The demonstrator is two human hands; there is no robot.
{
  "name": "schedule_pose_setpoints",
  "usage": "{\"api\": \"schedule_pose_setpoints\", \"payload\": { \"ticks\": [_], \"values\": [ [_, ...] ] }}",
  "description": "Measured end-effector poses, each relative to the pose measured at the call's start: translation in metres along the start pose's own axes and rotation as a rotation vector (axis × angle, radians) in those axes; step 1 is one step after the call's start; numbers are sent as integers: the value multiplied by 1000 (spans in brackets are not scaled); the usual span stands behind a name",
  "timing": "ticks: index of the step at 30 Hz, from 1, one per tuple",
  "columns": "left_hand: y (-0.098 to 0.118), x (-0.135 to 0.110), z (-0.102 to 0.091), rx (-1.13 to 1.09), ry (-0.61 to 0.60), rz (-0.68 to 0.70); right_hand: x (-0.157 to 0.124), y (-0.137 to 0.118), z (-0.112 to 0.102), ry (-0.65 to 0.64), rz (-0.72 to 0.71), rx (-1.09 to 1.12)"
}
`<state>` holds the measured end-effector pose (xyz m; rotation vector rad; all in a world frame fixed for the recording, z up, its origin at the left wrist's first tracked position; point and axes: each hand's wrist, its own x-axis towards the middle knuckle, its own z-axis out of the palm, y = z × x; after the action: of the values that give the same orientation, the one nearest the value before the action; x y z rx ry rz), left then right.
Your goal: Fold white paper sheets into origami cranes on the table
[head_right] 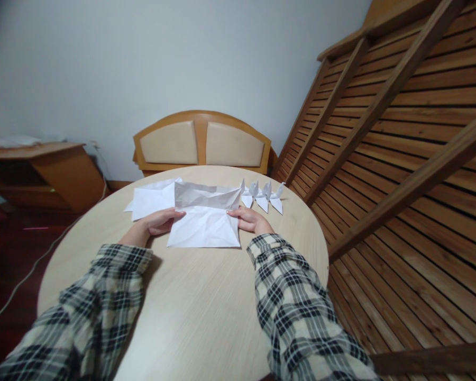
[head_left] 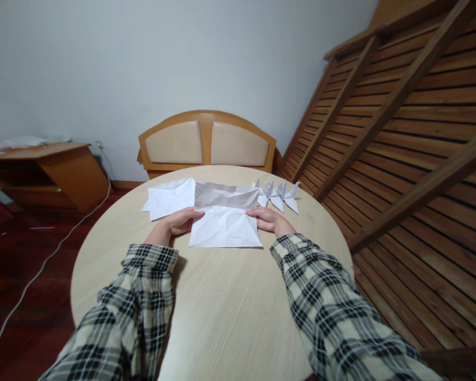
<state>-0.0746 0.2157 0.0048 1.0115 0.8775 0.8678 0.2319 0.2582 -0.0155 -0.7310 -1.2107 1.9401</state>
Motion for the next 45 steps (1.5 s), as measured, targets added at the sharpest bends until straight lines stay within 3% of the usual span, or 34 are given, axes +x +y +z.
{"api": "schedule_pose_setpoints", "payload": {
  "ticks": [12,19,25,31,37,42,45],
  "values": [
    [3,2,2,106,28,-65,-6,0,7,-34,15,-96],
    [3,1,2,123,46,-73,-5,0,8,17,31,-124],
    [0,4,-2,120,-15,-63,-4,2,6,85,25,-102],
    [-4,10,-4,96,37,-38,-8,-3,10,25,36,-92],
    [4,0,5,118,-98,-57,-9,-7,11,-18,131,-110],
    [10,-1,11,92,-32,-145,-1,-4,7,69,132,-132],
    [10,-1,12,70,-76,-177,-2,-6,11,51,123,-113]
  ]
}}
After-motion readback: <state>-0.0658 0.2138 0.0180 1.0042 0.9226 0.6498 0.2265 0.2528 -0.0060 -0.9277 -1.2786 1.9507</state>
